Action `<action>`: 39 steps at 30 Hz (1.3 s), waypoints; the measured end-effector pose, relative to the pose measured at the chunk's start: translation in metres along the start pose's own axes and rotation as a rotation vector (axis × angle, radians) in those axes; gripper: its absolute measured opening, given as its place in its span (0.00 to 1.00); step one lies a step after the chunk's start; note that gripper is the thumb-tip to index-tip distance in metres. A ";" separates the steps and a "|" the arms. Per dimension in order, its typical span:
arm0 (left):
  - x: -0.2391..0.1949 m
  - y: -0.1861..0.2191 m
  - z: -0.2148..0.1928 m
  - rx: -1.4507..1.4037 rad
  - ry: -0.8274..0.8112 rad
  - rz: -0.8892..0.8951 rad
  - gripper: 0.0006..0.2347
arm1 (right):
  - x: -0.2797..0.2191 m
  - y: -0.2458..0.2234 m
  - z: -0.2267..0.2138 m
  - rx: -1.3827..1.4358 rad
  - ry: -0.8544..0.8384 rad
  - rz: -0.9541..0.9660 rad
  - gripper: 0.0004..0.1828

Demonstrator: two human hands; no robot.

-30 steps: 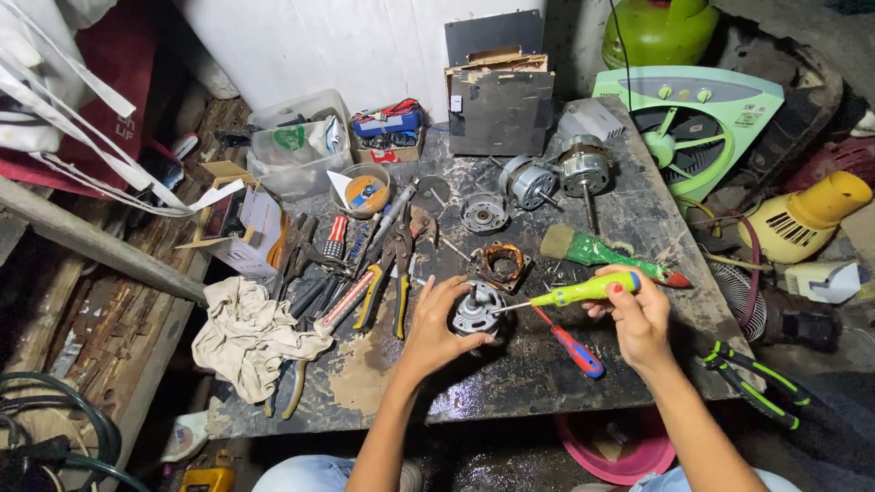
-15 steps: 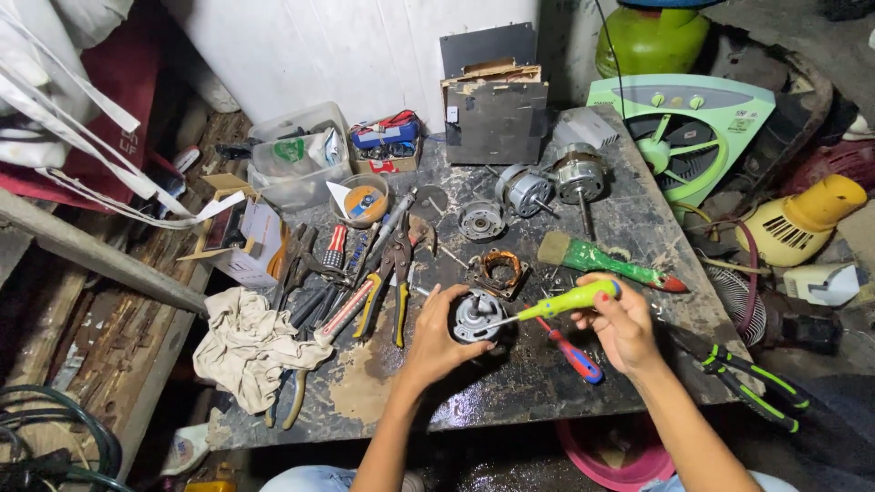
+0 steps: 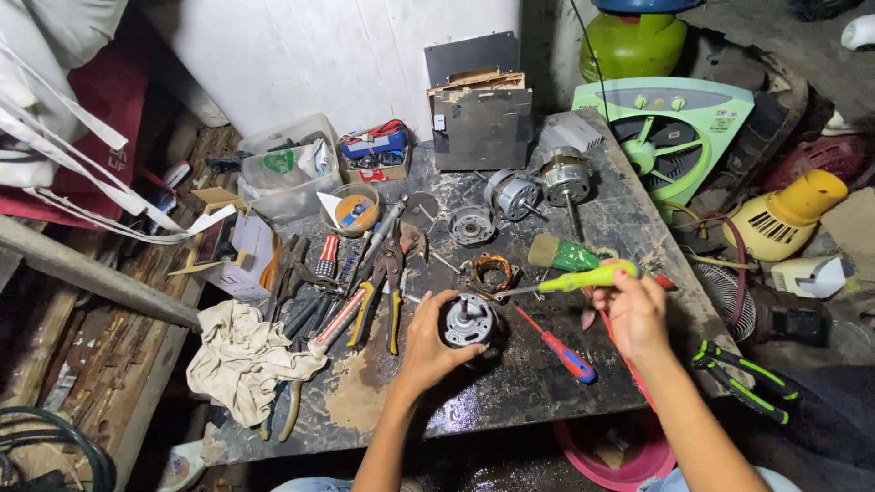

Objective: The person cleans a motor stator with a brush, then uses a screwdriver to pry and separate a rotor from a housing. The person handles the stator, rotor, and housing on a cluttered workbench.

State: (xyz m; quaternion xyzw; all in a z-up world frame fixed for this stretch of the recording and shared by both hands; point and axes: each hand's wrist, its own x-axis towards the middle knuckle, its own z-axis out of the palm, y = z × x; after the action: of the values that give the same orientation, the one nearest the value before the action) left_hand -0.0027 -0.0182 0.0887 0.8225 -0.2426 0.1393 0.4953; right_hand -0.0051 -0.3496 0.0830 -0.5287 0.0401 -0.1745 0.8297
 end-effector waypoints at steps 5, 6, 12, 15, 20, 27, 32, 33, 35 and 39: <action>0.004 0.004 0.002 0.005 0.041 0.047 0.38 | 0.002 -0.007 -0.009 0.188 0.068 0.144 0.18; 0.004 0.003 0.003 0.006 0.051 0.058 0.38 | -0.001 -0.011 -0.002 0.278 0.065 0.199 0.19; 0.017 0.028 -0.018 0.047 0.065 0.108 0.38 | -0.001 0.006 -0.003 0.300 0.006 0.275 0.21; 0.015 0.015 -0.010 0.044 0.021 0.072 0.39 | 0.001 0.013 -0.010 0.295 -0.001 0.281 0.21; 0.013 0.005 -0.003 0.034 0.026 0.051 0.41 | 0.001 0.007 -0.012 0.297 -0.001 0.282 0.21; 0.021 0.023 -0.012 0.038 0.005 0.053 0.40 | 0.008 -0.011 -0.015 0.203 0.056 0.264 0.17; 0.023 0.014 -0.010 0.032 -0.001 -0.001 0.41 | 0.017 0.006 -0.032 0.010 0.069 0.215 0.18; 0.022 0.021 -0.013 0.016 0.000 -0.014 0.41 | 0.010 0.005 -0.028 -0.067 0.073 0.218 0.19; 0.027 0.031 -0.019 0.032 -0.004 -0.009 0.41 | 0.009 0.014 -0.028 -0.140 0.050 0.217 0.22; 0.027 0.023 -0.018 0.053 -0.023 -0.028 0.40 | 0.001 0.031 -0.018 -0.230 -0.008 0.113 0.26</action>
State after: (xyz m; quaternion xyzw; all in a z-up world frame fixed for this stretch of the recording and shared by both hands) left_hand 0.0080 -0.0183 0.1265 0.8402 -0.2328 0.1296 0.4722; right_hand -0.0010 -0.3538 0.0481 -0.6178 0.0860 -0.1196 0.7724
